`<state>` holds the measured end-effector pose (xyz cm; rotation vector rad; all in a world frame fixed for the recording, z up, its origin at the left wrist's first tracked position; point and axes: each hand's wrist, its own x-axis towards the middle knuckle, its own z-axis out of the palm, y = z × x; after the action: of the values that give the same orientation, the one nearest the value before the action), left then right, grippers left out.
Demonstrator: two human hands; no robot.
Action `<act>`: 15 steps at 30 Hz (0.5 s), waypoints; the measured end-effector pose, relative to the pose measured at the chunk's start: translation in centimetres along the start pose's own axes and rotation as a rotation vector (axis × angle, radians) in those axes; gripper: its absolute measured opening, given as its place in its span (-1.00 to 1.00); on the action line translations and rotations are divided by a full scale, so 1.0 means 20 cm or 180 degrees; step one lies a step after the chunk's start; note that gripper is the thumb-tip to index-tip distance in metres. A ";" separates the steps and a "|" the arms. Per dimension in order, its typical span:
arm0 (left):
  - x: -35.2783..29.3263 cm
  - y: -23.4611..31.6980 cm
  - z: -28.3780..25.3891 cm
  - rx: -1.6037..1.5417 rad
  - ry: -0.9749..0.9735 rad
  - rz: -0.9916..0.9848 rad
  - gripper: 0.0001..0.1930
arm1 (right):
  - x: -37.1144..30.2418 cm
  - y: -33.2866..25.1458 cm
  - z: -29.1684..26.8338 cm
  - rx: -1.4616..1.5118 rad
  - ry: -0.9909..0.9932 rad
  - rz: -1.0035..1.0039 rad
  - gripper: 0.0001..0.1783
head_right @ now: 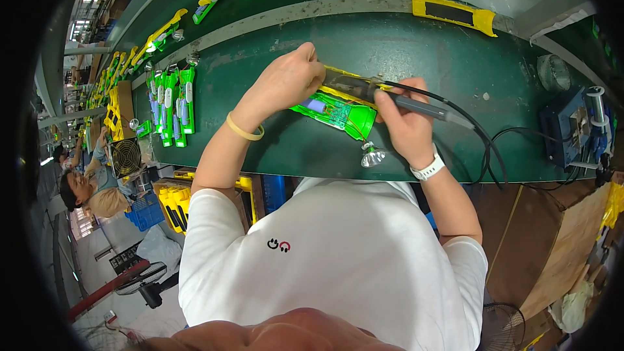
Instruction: Soldering wires and assembling components for solar-powered flashlights on a production line.
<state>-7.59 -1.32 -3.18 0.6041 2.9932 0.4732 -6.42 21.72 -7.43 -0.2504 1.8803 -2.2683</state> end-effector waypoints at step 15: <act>0.07 -0.05 0.03 0.0369 -0.0687 0.0078 -0.86 | 0.70 0.02 -1.08 -0.0400 0.0937 -0.0221 -0.43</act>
<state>-9.18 -1.48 -3.96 0.6550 2.8245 0.2200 -25.28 38.81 -11.74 0.0033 2.1930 -2.3422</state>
